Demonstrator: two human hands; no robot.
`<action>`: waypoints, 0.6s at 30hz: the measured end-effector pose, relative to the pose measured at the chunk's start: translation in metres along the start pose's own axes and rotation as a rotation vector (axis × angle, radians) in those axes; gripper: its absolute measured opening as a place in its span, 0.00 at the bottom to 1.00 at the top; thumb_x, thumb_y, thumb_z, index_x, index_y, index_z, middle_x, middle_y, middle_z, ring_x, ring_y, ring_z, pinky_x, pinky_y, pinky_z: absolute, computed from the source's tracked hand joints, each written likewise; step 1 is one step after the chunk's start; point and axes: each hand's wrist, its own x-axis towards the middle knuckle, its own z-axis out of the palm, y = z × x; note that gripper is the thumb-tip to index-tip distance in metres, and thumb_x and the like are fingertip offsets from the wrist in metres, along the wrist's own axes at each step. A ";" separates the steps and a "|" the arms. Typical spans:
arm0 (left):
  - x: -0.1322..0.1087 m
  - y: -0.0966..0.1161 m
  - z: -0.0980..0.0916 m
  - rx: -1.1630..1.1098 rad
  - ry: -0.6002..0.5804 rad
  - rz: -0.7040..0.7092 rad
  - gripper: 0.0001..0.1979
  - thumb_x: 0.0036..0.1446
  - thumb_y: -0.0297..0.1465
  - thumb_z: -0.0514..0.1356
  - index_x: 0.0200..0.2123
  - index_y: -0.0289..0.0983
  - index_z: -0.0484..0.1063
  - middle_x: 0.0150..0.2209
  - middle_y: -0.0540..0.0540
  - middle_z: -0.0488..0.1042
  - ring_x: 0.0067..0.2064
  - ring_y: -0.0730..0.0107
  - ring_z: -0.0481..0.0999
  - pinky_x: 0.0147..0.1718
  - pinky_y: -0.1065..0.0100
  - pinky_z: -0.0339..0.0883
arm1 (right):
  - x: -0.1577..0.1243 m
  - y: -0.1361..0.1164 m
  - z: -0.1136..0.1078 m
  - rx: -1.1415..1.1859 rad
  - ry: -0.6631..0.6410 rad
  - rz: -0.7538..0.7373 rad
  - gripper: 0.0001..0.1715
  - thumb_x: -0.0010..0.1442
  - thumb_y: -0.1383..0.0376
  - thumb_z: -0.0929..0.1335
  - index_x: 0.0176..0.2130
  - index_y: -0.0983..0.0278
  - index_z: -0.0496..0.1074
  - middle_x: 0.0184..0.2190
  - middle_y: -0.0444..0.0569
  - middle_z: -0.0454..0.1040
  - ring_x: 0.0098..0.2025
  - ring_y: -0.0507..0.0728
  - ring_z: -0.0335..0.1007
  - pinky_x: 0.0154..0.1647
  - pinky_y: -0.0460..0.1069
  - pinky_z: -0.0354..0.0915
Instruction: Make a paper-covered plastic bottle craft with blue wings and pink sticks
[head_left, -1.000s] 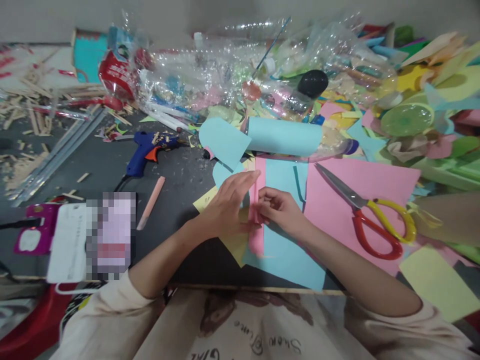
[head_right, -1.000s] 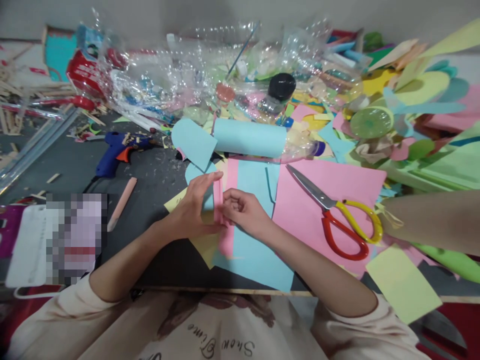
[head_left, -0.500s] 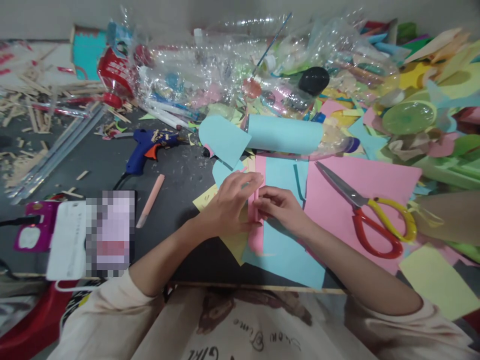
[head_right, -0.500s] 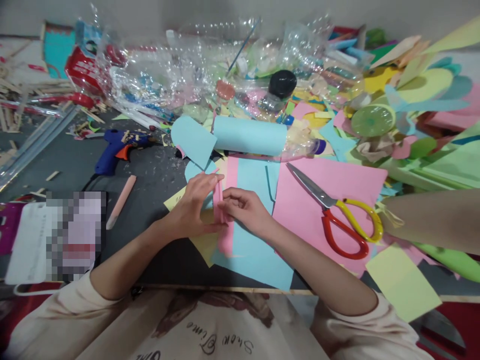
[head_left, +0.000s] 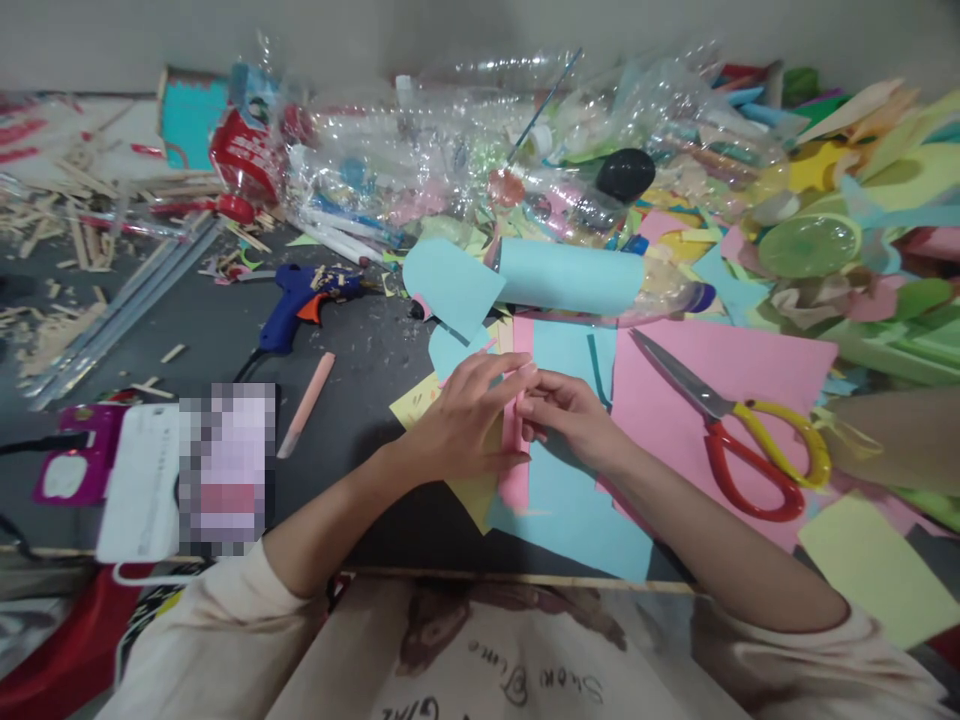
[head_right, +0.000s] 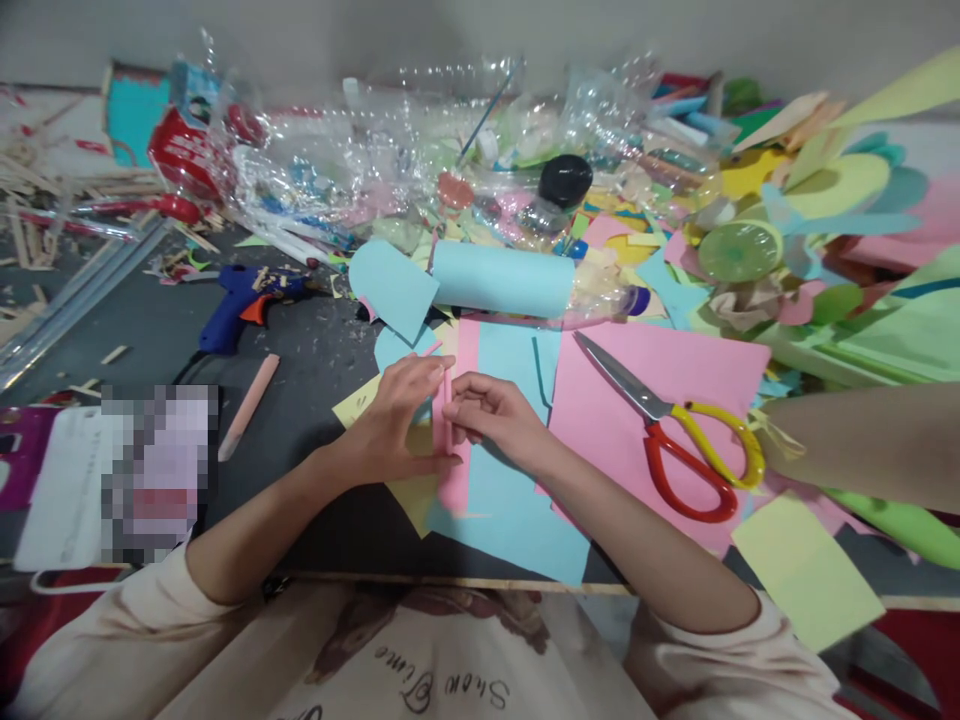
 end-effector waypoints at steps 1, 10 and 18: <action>0.000 0.000 0.000 -0.002 -0.004 -0.001 0.42 0.60 0.45 0.57 0.68 0.44 0.36 0.60 0.35 0.65 0.61 0.50 0.65 0.58 0.46 0.60 | 0.000 -0.001 0.000 0.001 -0.005 0.007 0.17 0.48 0.55 0.76 0.29 0.63 0.70 0.18 0.38 0.69 0.18 0.48 0.64 0.18 0.44 0.56; 0.000 -0.003 0.001 -0.073 -0.012 0.021 0.44 0.60 0.47 0.58 0.69 0.45 0.35 0.62 0.34 0.63 0.64 0.52 0.62 0.60 0.46 0.57 | 0.002 -0.001 -0.004 0.049 -0.038 0.030 0.16 0.48 0.56 0.77 0.29 0.64 0.72 0.15 0.38 0.70 0.16 0.47 0.64 0.16 0.44 0.54; 0.001 0.000 -0.004 -0.021 0.010 0.009 0.45 0.59 0.52 0.55 0.68 0.51 0.28 0.65 0.35 0.56 0.66 0.50 0.59 0.59 0.42 0.58 | 0.003 -0.003 -0.003 0.070 0.030 0.020 0.19 0.45 0.55 0.78 0.27 0.64 0.72 0.14 0.37 0.69 0.15 0.47 0.63 0.15 0.44 0.53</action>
